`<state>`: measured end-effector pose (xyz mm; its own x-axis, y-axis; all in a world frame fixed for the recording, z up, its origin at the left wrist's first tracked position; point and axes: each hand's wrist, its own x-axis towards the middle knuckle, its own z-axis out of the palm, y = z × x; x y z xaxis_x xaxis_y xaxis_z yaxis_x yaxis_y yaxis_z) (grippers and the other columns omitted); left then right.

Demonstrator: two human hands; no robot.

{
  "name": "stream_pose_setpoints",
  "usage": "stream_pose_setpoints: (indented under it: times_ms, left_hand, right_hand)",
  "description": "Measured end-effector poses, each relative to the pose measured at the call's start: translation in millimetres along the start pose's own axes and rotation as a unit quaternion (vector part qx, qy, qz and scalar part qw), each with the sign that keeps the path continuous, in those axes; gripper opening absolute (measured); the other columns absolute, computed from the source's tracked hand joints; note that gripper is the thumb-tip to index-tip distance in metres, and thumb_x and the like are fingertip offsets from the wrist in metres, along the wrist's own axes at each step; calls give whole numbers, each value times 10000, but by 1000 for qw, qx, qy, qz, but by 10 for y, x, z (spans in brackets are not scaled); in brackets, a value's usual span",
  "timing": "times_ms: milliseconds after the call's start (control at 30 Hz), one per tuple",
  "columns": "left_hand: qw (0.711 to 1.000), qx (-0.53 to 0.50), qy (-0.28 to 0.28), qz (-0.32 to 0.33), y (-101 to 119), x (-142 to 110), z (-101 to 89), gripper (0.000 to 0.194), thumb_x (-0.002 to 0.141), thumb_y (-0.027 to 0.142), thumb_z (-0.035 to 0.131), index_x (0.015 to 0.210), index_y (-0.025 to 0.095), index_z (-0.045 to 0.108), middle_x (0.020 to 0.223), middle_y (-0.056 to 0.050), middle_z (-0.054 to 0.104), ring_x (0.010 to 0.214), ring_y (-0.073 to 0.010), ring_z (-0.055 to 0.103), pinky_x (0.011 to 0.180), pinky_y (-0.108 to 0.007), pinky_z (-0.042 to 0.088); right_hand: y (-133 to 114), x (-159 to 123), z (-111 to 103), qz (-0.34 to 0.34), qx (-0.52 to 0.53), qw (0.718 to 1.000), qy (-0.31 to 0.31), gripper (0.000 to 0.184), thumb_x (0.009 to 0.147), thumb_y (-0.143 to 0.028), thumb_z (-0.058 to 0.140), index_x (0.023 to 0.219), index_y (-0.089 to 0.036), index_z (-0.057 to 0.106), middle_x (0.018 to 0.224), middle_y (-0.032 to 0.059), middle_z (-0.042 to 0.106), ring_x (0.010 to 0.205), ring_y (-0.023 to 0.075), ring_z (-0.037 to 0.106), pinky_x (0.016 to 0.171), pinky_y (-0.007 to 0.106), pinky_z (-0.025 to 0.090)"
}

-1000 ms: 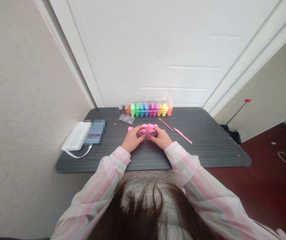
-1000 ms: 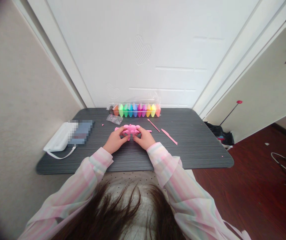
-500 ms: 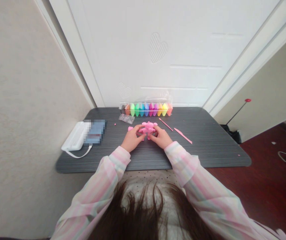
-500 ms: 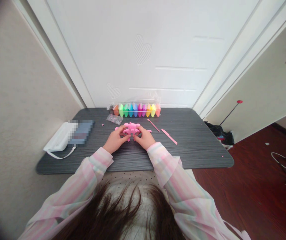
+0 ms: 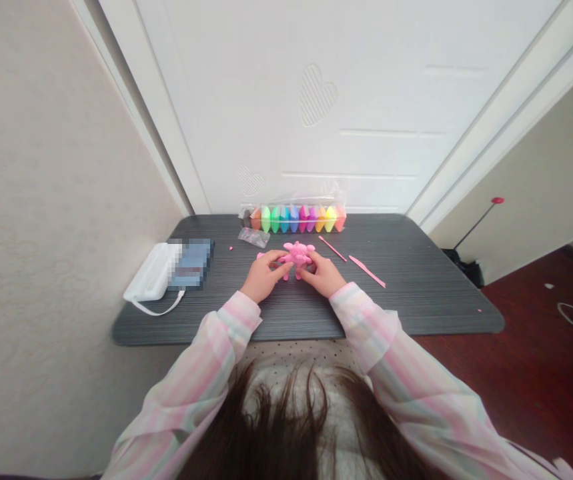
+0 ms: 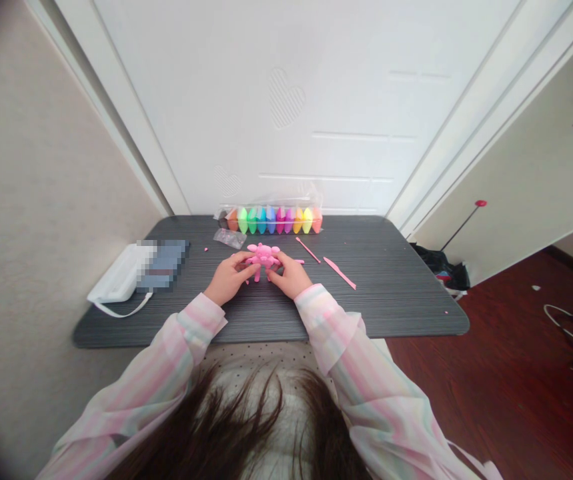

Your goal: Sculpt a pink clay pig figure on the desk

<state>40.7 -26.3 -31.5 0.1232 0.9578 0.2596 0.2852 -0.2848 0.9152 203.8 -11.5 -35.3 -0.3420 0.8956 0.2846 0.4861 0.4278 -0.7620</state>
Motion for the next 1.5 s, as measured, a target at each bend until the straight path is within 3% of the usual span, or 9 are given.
stream_pose_setpoints:
  times_ms: [133,333,1000,1500]
  left_hand:
    - [1000,-14,-9,-14,6,1,-8,325,707,363,570,918,118,602,841,-53,612,606,-118,540,468,-213,438]
    - [999,-24,-11,-20,16,5,-12,328,700,374,574,913,126,604,816,-38,605,605,-114,530,445,-197,425]
    - [1000,-10,3,-6,23,-4,-4,295,691,319,597,920,134,606,919,-65,625,750,-158,572,575,-238,470]
    - [1000,-4,7,8,28,-13,-5,283,695,309,596,924,142,605,912,-63,629,757,-159,582,575,-241,478]
  right_hand:
    - [-5,2,-4,-1,3,1000,-1,297,706,-228,540,988,-138,560,693,-7,607,513,88,459,516,222,362]
    - [1,-3,-6,-4,11,1000,1,277,712,-229,535,978,-154,555,692,-10,617,518,92,472,518,224,366]
    - [10,3,0,-3,18,1000,-6,294,701,-232,543,983,-149,544,737,1,614,553,96,484,528,226,364]
    - [2,-3,-5,-12,13,1000,20,330,692,-265,554,998,-142,566,781,23,607,586,109,475,564,246,383]
